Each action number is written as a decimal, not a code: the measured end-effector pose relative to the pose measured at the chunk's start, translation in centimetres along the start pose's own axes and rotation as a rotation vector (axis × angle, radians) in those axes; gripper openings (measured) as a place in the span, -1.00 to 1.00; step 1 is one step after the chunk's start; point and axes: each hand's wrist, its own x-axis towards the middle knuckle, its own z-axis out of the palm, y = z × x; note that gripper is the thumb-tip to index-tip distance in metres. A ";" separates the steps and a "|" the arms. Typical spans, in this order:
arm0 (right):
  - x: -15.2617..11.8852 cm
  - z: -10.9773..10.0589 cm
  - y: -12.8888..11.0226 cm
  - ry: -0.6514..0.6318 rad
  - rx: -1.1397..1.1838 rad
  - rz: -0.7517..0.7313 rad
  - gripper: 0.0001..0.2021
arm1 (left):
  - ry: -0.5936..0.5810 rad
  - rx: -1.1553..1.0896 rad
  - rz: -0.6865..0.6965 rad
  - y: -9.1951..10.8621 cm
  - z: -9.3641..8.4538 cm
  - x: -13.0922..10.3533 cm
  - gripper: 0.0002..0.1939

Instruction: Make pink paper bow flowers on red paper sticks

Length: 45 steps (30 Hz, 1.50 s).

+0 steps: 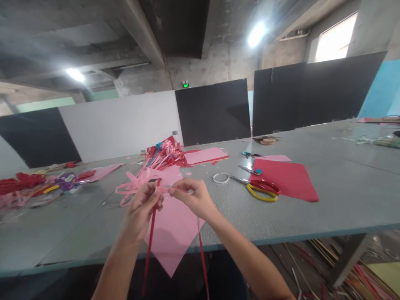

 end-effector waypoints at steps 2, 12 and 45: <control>0.0 0.1 0.0 0.004 0.001 -0.002 -0.85 | 0.021 -0.037 -0.023 0.0 0.3 -0.2 -0.79; 0.2 0.8 0.2 0.050 0.089 -0.028 -0.85 | 0.128 -0.167 0.000 -0.3 1.8 -0.4 -0.73; -0.2 0.8 -0.6 0.021 -0.060 -0.031 -0.82 | 0.101 -0.050 0.064 -1.1 1.6 -0.5 -0.76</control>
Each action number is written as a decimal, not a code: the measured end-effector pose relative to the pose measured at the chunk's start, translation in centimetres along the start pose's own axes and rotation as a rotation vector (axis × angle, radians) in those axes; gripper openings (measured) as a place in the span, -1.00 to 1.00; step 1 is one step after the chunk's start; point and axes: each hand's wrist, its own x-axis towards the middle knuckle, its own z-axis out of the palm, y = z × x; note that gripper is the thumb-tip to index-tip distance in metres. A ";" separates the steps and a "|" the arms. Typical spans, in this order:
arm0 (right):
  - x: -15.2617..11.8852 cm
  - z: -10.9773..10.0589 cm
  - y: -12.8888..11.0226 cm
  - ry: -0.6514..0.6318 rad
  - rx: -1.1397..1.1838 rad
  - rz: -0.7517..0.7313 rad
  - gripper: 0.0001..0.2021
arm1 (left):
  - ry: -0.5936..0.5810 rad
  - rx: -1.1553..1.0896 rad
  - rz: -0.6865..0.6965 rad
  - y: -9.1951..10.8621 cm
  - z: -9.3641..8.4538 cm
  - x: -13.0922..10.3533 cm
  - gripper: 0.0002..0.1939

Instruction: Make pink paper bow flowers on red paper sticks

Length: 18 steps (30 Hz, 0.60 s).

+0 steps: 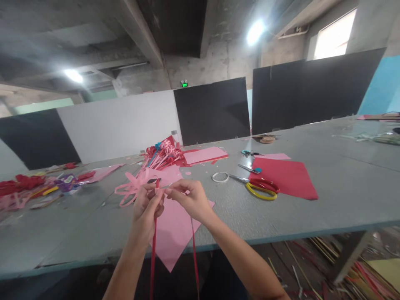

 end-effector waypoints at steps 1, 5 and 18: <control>0.0 -0.1 0.0 0.000 0.012 0.007 -0.82 | -0.007 -0.017 -0.006 0.1 0.0 0.0 -0.77; -0.1 -0.2 0.2 -0.021 0.075 0.028 -0.81 | -0.008 -0.099 -0.046 0.3 0.0 -0.1 -0.76; 0.0 0.0 0.1 0.054 0.033 0.005 -0.82 | -0.014 -0.167 -0.112 0.5 0.6 -0.3 -0.74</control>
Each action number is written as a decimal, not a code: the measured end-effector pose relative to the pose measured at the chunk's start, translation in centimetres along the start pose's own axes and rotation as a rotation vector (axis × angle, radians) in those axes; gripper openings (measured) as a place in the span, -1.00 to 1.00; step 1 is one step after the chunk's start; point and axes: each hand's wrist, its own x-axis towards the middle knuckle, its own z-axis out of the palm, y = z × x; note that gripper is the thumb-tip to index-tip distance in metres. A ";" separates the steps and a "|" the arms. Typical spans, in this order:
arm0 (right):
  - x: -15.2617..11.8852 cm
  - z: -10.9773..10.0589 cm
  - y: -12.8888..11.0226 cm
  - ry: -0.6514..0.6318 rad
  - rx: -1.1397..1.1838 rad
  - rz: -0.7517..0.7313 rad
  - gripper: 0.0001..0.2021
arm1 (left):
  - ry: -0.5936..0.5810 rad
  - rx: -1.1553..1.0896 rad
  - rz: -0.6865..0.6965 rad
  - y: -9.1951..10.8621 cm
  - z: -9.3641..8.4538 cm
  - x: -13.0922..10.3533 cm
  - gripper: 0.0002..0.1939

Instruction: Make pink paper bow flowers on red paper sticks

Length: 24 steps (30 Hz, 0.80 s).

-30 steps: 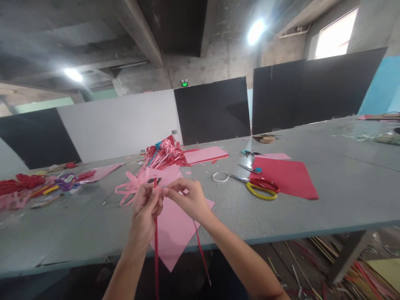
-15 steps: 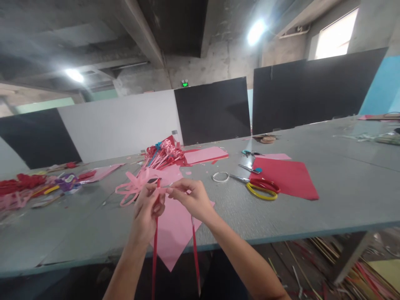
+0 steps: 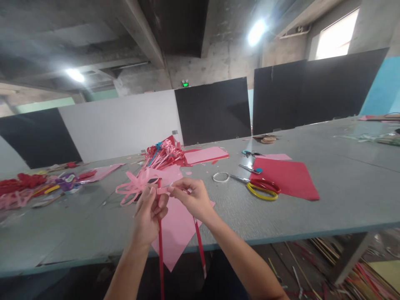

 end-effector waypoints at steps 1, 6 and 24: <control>0.0 0.0 0.0 0.011 -0.017 -0.010 -0.82 | 0.004 0.001 -0.012 0.0 0.0 0.0 -0.74; 0.0 0.1 0.2 -0.004 -0.032 0.003 -0.84 | 0.054 0.021 0.015 -0.3 -0.5 0.3 -0.74; -0.2 0.0 0.2 -0.076 -0.150 -0.070 -0.84 | 0.159 -0.013 0.060 -0.7 -0.9 -0.2 -0.70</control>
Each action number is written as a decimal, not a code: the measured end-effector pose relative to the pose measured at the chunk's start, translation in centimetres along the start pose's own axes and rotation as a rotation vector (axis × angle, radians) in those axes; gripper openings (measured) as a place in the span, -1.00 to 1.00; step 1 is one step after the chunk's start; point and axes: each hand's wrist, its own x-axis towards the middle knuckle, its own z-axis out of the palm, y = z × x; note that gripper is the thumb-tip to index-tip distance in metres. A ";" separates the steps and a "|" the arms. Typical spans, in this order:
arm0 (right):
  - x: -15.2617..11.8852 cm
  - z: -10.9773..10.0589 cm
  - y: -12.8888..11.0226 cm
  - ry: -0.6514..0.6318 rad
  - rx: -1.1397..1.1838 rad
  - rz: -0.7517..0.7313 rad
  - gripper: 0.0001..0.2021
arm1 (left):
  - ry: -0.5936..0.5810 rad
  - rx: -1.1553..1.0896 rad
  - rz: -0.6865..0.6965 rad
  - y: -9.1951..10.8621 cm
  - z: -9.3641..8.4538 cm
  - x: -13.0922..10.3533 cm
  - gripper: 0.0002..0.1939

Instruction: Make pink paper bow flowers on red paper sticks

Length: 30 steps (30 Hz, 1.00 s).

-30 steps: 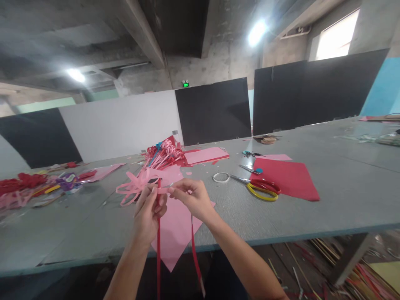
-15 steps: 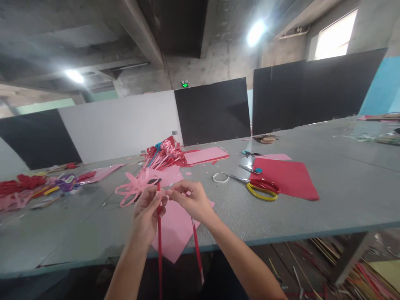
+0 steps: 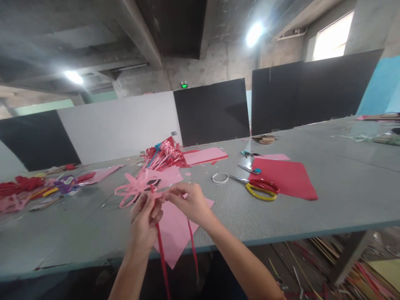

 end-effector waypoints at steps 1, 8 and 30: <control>0.0 -0.2 0.2 -0.005 -0.004 -0.005 -0.85 | 0.012 -0.005 0.007 0.1 -0.2 0.1 -0.69; -0.1 -1.0 0.5 -0.117 0.050 0.048 -0.75 | 0.062 0.023 0.067 0.4 -0.2 -0.1 -0.66; -0.2 -0.7 -0.2 -0.105 0.050 0.028 -0.78 | 0.030 0.051 0.149 -0.7 -0.5 -0.3 -0.69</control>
